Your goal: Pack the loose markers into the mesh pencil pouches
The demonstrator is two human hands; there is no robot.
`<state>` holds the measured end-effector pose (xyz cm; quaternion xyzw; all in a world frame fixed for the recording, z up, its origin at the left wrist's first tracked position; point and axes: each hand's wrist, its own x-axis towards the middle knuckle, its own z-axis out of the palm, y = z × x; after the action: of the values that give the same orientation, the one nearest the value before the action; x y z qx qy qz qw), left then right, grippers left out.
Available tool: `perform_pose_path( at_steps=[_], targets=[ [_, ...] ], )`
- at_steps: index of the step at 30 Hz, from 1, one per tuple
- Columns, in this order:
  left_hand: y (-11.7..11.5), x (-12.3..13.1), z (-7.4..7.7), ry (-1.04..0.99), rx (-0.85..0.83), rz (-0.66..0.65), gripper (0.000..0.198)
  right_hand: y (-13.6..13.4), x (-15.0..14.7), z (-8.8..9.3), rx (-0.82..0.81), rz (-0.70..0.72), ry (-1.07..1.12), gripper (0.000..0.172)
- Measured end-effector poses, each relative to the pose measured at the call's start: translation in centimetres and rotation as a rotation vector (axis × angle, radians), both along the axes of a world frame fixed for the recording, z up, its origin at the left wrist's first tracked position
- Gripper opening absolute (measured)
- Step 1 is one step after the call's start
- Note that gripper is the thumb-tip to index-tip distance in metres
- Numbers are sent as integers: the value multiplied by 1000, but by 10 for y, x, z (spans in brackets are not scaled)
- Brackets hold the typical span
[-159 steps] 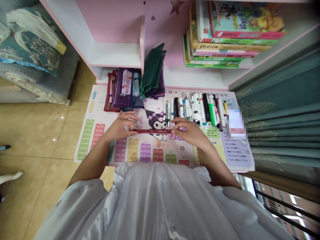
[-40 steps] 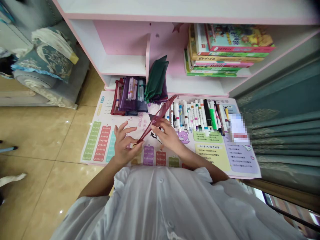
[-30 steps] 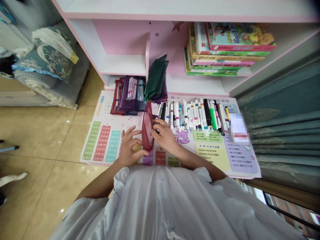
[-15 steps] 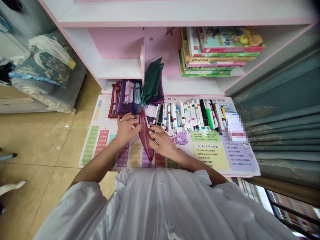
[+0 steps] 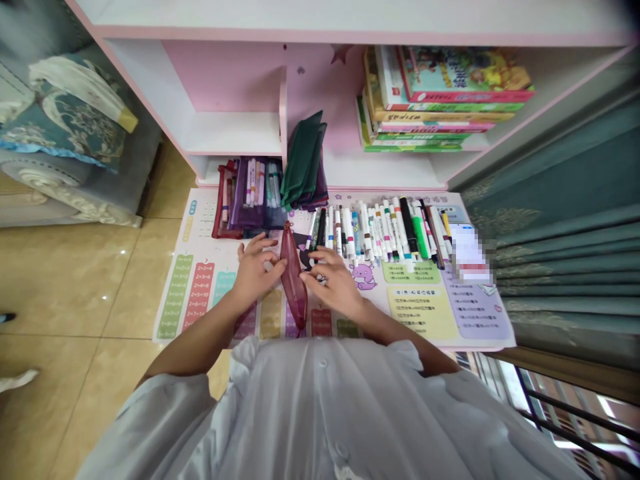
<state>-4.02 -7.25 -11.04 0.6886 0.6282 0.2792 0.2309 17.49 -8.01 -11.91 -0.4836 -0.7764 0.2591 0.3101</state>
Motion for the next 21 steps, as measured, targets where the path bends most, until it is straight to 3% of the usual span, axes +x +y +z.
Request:
perform_pose_path(
  at_steps=[4,7,13,21],
  targets=[
    [-4,5,-2,-14,-5,8,28,31,9,-1,92,-248,-114,30],
    [-6,8,-5,-21,3,13,29,52,10,-4,55,-347,-277,24],
    [-5,9,-6,-15,-1,41,29,66,0,-5,-40,-324,-535,21],
    [-2,6,-4,-12,-52,40,26,67,-4,-8,-35,-319,-602,29]
  ],
)
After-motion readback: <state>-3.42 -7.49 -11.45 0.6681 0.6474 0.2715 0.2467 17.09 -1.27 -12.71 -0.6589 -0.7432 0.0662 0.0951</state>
